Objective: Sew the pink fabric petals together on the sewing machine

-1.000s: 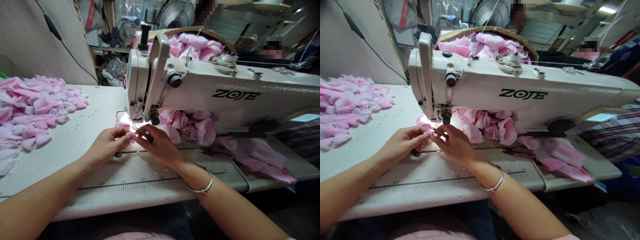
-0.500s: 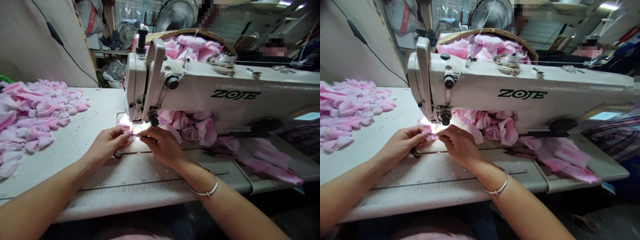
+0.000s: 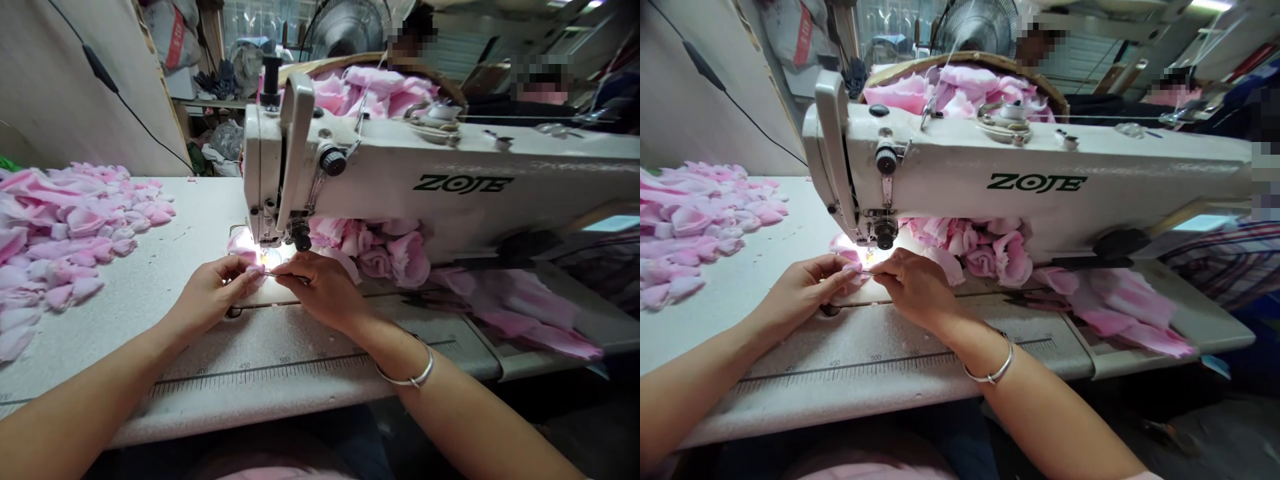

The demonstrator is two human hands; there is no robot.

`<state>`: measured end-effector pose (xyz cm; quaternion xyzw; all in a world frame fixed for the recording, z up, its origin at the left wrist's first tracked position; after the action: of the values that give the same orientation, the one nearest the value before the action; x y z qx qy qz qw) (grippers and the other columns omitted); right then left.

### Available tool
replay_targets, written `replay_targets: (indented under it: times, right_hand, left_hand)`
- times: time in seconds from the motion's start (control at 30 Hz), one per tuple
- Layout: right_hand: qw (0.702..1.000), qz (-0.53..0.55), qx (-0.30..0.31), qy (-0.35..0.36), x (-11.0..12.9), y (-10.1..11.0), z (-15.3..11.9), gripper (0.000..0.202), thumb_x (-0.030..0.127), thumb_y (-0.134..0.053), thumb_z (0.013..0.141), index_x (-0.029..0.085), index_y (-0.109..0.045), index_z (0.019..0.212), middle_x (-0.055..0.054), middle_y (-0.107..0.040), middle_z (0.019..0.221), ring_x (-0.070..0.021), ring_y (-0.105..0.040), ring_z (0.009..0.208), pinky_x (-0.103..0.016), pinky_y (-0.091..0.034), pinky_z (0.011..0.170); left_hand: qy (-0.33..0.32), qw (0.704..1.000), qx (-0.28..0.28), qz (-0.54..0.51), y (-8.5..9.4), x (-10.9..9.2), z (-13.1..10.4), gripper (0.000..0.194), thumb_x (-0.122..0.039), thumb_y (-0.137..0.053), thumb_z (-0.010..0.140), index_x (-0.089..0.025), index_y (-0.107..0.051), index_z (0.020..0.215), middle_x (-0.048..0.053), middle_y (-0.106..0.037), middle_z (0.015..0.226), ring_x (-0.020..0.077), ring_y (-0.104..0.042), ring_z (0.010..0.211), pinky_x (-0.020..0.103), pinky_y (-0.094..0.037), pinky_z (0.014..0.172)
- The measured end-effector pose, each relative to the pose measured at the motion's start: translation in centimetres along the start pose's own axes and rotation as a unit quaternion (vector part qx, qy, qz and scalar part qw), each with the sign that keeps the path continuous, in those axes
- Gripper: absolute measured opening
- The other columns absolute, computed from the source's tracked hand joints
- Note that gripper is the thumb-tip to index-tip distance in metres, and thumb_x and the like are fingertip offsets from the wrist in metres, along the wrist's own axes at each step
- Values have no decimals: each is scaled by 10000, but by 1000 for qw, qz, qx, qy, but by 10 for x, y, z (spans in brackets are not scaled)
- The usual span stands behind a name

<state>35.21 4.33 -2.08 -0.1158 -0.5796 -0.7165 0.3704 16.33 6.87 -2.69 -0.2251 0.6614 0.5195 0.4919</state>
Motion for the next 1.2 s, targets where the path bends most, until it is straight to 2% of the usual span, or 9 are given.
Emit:
replay_targets:
  times: [0.07,0.17,0.27,0.37,0.57,0.77,0.9,1.1,1.2]
  right_hand:
    - [999,23,16,-27,0,2,1,148,219,-584,858,247,-716,919,0,-664,906,-133,-596,812,-258,-412,715]
    - [988,64,85,-110,-4,6,3,131,245,-583,834,210,-698,885,-4,-677,801,-119,-597,671,-245,-405,621]
    - [968,73,164,-174,-8,10,6,135,274,-561,821,197,-671,843,16,-636,591,-115,-576,533,-243,-380,541]
    - [961,62,195,-185,-10,16,10,143,315,-568,800,204,-659,801,21,-632,543,-121,-592,522,-240,-373,529]
    - [955,42,229,-185,-14,20,20,171,346,-572,771,210,-673,794,11,-644,541,-123,-590,524,-242,-353,522]
    - [950,77,235,-189,-22,19,26,197,365,-554,765,201,-659,786,7,-649,556,-110,-564,476,-236,-362,503]
    - [947,68,260,-177,-22,16,27,203,356,-537,762,187,-651,750,13,-605,499,-103,-523,438,-238,-355,489]
    - [956,72,251,-137,-20,13,29,181,316,-538,772,185,-630,688,22,-588,461,-96,-513,443,-240,-381,532]
    - [948,93,258,-161,-20,13,29,184,340,-546,769,190,-633,709,14,-611,486,-108,-544,458,-233,-384,506]
  left_hand:
    - [-88,985,-47,138,6,-6,-1,287,-448,-519,889,-209,-614,1017,36,-638,955,132,-556,728,239,-412,580]
    - [-252,879,-117,387,16,-19,0,208,-327,-501,919,-214,-607,1057,51,-622,1101,198,-572,923,308,-456,711]
    - [-372,758,-79,529,16,-27,6,168,-194,-460,930,-180,-616,992,50,-644,1030,244,-537,1052,386,-435,875]
    - [-388,705,-40,592,9,-26,15,161,-142,-462,911,-170,-621,915,51,-639,924,240,-545,988,397,-422,919]
    - [-330,703,-52,628,-3,-12,27,120,-146,-491,867,-180,-601,901,45,-594,800,232,-541,833,426,-421,869]
    - [-238,771,-48,589,3,2,37,104,-112,-505,784,-175,-576,827,53,-567,758,226,-547,719,326,-415,587]
    - [-269,764,-24,586,3,0,38,85,-204,-495,866,-171,-568,838,38,-562,741,223,-551,722,350,-440,662]
    - [-336,698,-69,629,-2,1,39,192,-185,-423,905,-166,-546,759,45,-525,701,224,-507,679,373,-431,701]
    - [-325,737,-74,588,-1,4,40,188,-146,-400,904,-160,-534,774,50,-528,726,211,-492,670,350,-432,669]
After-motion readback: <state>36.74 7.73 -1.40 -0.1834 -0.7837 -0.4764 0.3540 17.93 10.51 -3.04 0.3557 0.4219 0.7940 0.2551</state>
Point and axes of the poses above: each hand's wrist, its own z-axis towards the middle knuckle, its own y-axis out of the back of the hand, x = y × z, the point moved 2 cm from there along z, towards the middle knuckle
